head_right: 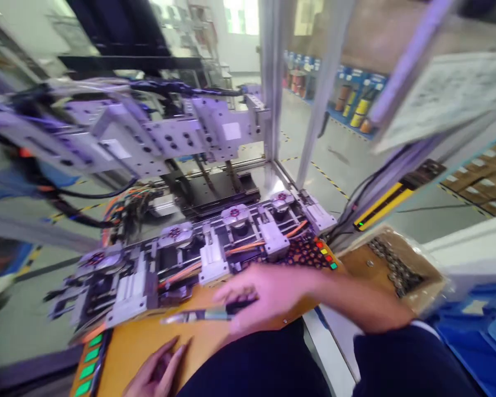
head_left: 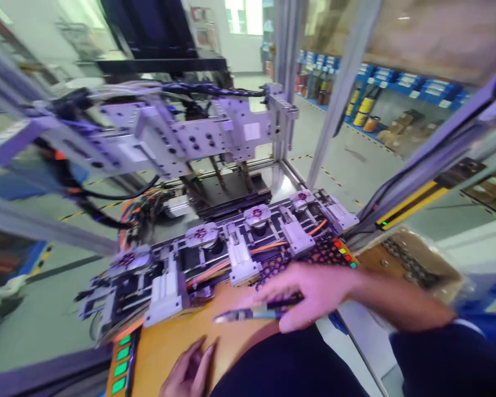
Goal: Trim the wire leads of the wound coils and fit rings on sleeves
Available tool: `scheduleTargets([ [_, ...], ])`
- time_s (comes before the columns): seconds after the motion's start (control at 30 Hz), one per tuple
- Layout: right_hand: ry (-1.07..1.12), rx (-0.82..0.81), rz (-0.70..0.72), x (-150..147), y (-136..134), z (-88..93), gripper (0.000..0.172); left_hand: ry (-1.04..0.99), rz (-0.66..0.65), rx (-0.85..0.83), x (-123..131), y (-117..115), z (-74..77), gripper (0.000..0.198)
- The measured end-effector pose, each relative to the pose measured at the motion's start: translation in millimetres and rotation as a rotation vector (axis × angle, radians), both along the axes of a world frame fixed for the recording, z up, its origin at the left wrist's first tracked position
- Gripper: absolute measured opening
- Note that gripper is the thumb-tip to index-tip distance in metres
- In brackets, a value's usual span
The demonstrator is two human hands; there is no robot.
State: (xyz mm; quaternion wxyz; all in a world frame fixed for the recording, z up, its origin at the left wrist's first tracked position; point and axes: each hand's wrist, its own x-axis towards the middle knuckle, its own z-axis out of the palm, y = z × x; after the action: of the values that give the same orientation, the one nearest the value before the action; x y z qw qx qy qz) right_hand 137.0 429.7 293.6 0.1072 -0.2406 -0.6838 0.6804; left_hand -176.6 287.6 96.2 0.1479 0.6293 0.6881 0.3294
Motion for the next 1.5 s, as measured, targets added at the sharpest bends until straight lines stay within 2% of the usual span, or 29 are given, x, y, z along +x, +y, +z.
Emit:
scheduleTargets([
  [0.07,0.024,-0.078,-0.087,-29.7,-36.4,-58.0,0.062,-0.15,-0.155,-0.07,14.7,3.9,11.7,0.049],
  [0.1,0.016,-0.063,-0.179,-44.5,-49.6,-84.8,0.058,-0.177,-0.205,-0.097,22.1,5.7,16.4,0.048],
  [0.17,-0.017,-0.027,-0.23,-71.9,-67.2,-127.2,0.049,-0.189,-0.242,-0.132,34.9,8.1,22.2,0.046],
  [0.2,-0.04,-0.003,-0.255,-83.1,-72.4,-141.8,0.049,-0.178,-0.241,-0.142,39.6,8.3,23.1,0.044],
  [0.27,-0.106,0.045,-0.29,-97.7,-78.2,-159.5,0.05,-0.148,-0.223,-0.149,45.7,6.4,21.8,0.038],
  [0.4,-0.337,0.237,-0.386,-96.2,-81.2,-171.8,0.042,-0.056,-0.169,-0.101,51.0,2.8,11.3,0.034],
  [0.53,-0.536,0.514,-0.355,-80.5,-81.8,-169.2,0.02,0.02,-0.149,-0.028,57.1,4.8,5.7,0.035],
  [0.63,-0.589,0.692,-0.27,-67.9,-75.6,-144.2,0.018,0.073,-0.139,0.028,44.6,3.7,21.1,0.035],
  [0.7,-0.558,0.806,-0.215,-58.9,-61.2,-112.6,0.021,0.125,-0.082,0.068,18.6,4.6,45.6,0.038],
  [0.8,-0.467,0.972,-0.156,-55.9,-16.2,-54.3,0.028,0.231,0.057,0.118,-39.3,24.3,98.5,0.042],
  [0.87,-0.449,1.166,-0.097,-68.5,26.0,-21.4,0.03,0.307,0.085,0.13,-75.5,56.4,133.5,0.041],
  [0.9,-0.435,1.214,-0.075,-78.8,47.9,-9.6,0.028,0.345,0.071,0.131,-88.7,76.7,148.2,0.041],
  [1.0,-0.42,1.279,0.001,-115.3,100.8,8.1,0.027,0.46,-0.038,0.094,-103.0,134.3,178.3,0.034],
  [1.07,-0.421,1.303,0.046,-135.0,118.0,9.5,0.021,0.542,-0.1,0.034,-98.5,157.3,188.2,0.028],
  [1.13,-0.418,1.335,0.074,-145.8,126.0,3.4,0.014,0.621,-0.129,-0.041,-94.3,169.0,191.0,0.026],
  [1.27,-0.354,1.383,0.132,-146.3,155.9,-30.1,0.021,0.684,-0.16,-0.192,-102.0,183.1,185.1,0.03],
  [1.4,-0.341,1.218,0.139,-143.5,187.7,-62.2,0.034,0.649,-0.205,-0.316,-110.0,191.5,176.8,0.033],
  [1.5,-0.342,1.156,0.15,-143.0,191.1,-67.8,0.038,0.609,-0.219,-0.39,-110.2,196.9,172.5,0.034],
])
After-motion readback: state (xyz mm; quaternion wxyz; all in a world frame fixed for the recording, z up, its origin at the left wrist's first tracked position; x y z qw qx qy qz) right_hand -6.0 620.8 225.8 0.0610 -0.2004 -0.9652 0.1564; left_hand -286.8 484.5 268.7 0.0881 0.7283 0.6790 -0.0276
